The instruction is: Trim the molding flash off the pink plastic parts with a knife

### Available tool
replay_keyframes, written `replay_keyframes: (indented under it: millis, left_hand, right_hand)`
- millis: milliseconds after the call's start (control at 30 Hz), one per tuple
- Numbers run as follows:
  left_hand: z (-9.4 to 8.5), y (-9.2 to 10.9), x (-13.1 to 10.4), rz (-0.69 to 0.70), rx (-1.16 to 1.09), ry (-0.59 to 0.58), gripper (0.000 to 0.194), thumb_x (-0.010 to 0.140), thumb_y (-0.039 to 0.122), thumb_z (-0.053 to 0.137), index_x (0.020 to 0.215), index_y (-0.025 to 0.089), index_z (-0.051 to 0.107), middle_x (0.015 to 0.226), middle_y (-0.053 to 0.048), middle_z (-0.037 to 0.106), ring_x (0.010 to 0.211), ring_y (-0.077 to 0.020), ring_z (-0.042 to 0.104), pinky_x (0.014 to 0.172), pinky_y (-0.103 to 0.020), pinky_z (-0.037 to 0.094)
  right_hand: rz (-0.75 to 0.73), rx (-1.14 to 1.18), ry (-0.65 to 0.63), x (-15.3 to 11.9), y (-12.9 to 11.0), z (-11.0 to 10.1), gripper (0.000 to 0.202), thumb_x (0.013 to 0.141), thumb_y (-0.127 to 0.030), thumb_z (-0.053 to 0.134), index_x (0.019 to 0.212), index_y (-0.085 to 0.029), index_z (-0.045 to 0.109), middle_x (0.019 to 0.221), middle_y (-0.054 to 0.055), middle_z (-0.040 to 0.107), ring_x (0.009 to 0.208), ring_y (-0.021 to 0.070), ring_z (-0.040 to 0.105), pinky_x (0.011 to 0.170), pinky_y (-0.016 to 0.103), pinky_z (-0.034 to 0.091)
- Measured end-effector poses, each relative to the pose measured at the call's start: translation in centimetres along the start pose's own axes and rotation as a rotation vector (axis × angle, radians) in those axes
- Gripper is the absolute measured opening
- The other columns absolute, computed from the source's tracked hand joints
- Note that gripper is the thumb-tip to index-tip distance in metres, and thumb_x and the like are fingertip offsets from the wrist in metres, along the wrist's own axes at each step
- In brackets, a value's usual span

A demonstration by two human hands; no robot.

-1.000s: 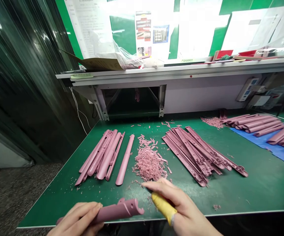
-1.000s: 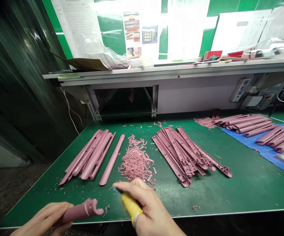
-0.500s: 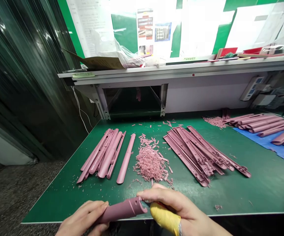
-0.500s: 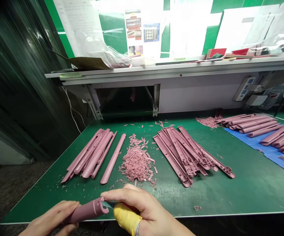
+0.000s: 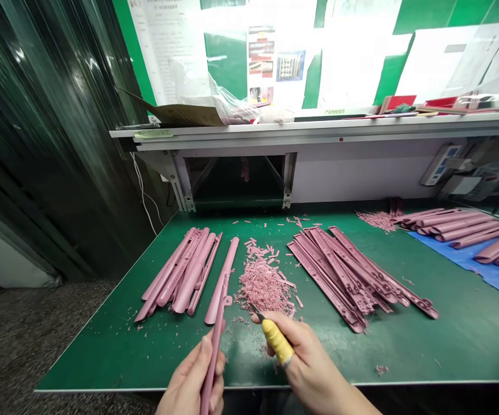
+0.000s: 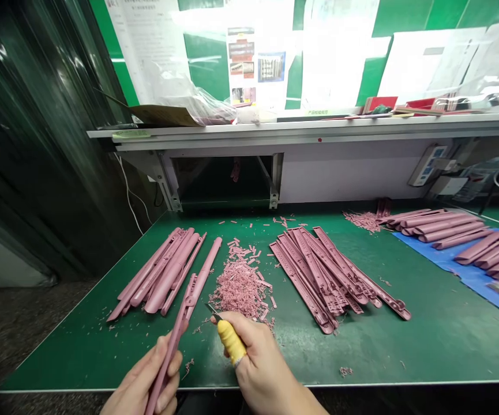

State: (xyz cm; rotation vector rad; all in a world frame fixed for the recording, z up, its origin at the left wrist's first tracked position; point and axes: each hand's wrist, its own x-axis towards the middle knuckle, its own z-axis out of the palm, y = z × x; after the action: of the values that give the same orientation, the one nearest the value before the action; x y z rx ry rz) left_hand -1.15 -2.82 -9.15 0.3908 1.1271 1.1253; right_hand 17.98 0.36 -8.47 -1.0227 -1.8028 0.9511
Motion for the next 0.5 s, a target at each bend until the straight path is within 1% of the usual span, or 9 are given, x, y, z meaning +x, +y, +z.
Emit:
replay_keyframes:
  millis: [67,133,200,300,400,500]
  left_hand:
    - [0.7,-0.7,0.5,-0.042,-0.095,0.038,0.047,0.067,0.058,0.071,0.095,0.021,0.064,0.057,0.006,0.048,0.034,-0.0023,0.034,0.031,-0.015,0.022]
    - [1.1,-1.3,0.7,-0.079,-0.154,0.045,0.049,0.064,0.056,0.075,0.098,0.021,0.064,0.054,0.008,0.044,0.034,-0.0028,0.034,0.032,-0.015,0.023]
    - [1.3,-1.8,0.6,-0.102,-0.169,0.035,0.050,0.062,0.052,0.078,0.100,0.022,0.064,0.049,0.009,0.039,0.034,-0.0023,0.032,0.034,-0.015,0.023]
    - [1.4,-2.1,0.4,-0.111,-0.166,0.017,0.046,0.060,0.047,0.082,0.096,0.022,0.065,0.044,0.011,0.030,0.034,-0.0015,0.029,0.036,-0.014,0.021]
    - [1.3,-2.1,0.1,-0.118,-0.144,-0.007,0.042,0.061,0.044,0.082,0.092,0.021,0.067,0.044,0.010,0.034,0.034,-0.0019,0.029,0.036,-0.015,0.021]
    - [1.3,-1.9,-0.1,-0.095,-0.094,-0.015,0.036,0.063,0.037,0.082,0.092,0.019,0.069,0.045,0.008,0.041,0.035,-0.0039,0.035,0.035,-0.016,0.026]
  right_hand:
    - [-0.080,-0.198,0.039,0.8,0.4,0.1,0.035,0.098,-0.043,0.037,0.087,-0.020,0.061,0.072,0.001,0.060,0.066,0.0145,0.054,0.062,0.024,0.039]
    - [-0.115,-0.375,0.069,1.8,0.5,0.1,0.043,0.097,-0.053,0.034,0.084,-0.020,0.060,0.073,0.002,0.062,0.066,0.0152,0.055,0.060,0.025,0.036]
    - [-0.145,-0.552,0.086,2.9,0.5,0.0,0.054,0.093,-0.064,0.031,0.083,-0.020,0.059,0.072,0.002,0.062,0.063,0.0158,0.054,0.056,0.025,0.032]
    - [-0.183,-0.791,0.098,4.0,0.6,-0.2,0.064,0.088,-0.073,0.025,0.070,-0.019,0.054,0.064,0.002,0.058,0.055,0.0150,0.050,0.050,0.027,0.023]
    - [-0.200,-0.906,0.076,4.4,0.5,-0.5,0.064,0.087,-0.074,0.026,0.066,-0.019,0.050,0.062,0.001,0.057,0.052,0.0136,0.048,0.048,0.027,0.018]
    - [-0.204,-0.955,0.033,4.3,0.2,-0.8,0.061,0.089,-0.071,0.029,0.067,-0.019,0.051,0.064,0.001,0.059,0.053,0.0136,0.051,0.048,0.027,0.017]
